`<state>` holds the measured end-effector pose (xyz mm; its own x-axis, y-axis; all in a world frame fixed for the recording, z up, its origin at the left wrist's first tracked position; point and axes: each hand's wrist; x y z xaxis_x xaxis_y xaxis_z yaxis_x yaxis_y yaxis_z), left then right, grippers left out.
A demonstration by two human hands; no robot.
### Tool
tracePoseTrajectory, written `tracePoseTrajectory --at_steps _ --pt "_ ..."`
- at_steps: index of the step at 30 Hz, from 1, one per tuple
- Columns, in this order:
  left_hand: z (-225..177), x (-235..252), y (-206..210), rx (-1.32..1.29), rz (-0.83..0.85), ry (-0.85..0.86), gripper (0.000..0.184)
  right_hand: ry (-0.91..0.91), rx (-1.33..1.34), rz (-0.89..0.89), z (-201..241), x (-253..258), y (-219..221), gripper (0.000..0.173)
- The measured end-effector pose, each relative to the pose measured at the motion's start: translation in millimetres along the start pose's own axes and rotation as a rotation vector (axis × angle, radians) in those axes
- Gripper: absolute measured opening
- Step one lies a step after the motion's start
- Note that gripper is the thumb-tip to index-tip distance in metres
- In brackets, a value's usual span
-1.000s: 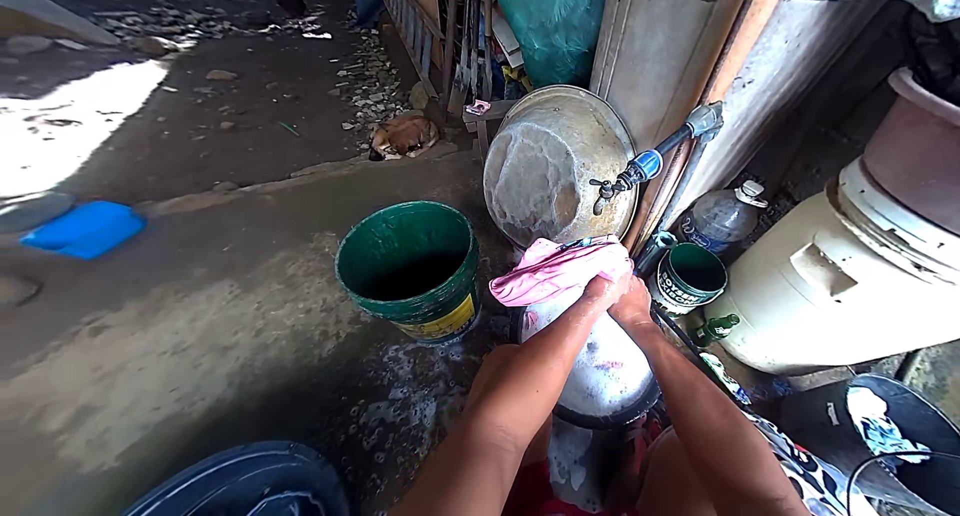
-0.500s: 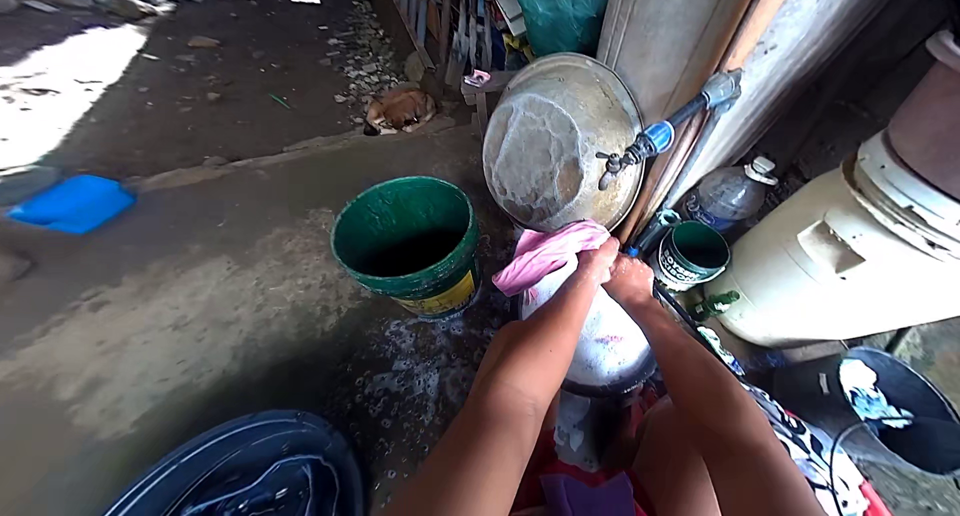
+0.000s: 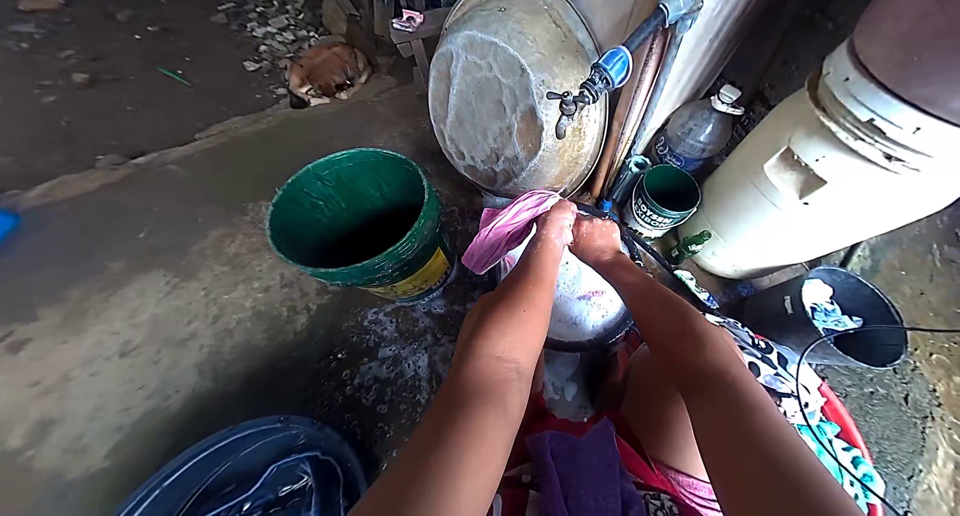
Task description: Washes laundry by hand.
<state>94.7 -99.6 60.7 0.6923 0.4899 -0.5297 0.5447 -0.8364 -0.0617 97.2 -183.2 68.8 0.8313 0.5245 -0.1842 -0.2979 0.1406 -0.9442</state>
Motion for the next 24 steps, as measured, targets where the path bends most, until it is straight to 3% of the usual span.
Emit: tracePoseTrajectory --at_steps 3,6,8,10,13,15,18,20,22,24 --pt "1.1 0.1 -0.2 -0.025 -0.002 -0.008 0.027 0.012 0.038 0.055 3.4 -3.5 -3.3 0.037" --pt "1.7 -9.0 -2.5 0.059 0.033 0.094 0.028 -0.049 0.195 0.094 -5.3 -3.5 -7.9 0.041" --pt "-6.4 -24.5 -1.2 0.145 0.071 0.138 0.018 -0.078 0.286 0.172 -17.8 -0.6 -23.6 0.054" --pt "-12.9 -35.3 3.9 0.179 0.1 0.172 0.022 -0.118 0.295 0.237 -29.4 -8.6 -56.0 0.055" --pt "3.1 -28.9 9.7 0.414 0.028 0.441 0.037 -0.169 0.353 0.142 -34.3 -29.1 -103.5 0.047" --pt "13.8 -24.4 11.6 0.725 0.008 0.545 0.047 -0.199 0.446 0.031 -24.7 -33.0 -113.9 0.061" --pt "19.9 -41.1 15.1 1.27 0.059 0.663 0.049 -0.29 0.391 0.042 -5.9 -30.8 -107.8 0.101" --pt "27.7 -52.9 16.6 1.388 0.097 0.712 0.051 -0.285 0.273 0.094 -3.9 -31.4 -98.9 0.112" --pt "38.0 -51.8 19.5 1.351 0.108 0.804 0.052 -0.249 0.247 0.109 -13.0 -40.7 -96.5 0.1" --pt "40.0 -54.6 22.3 1.265 0.138 0.934 0.061 -0.229 0.268 0.084 -27.4 -55.2 -105.0 0.077"
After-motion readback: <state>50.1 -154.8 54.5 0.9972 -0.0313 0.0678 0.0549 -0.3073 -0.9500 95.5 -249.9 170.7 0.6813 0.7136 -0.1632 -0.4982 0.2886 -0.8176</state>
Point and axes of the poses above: each hand's wrist, its own x-axis towards the middle knuckle, its own y-axis out of the palm, z = x × y, and after that the axes turned 8 degrees about x, right-handed
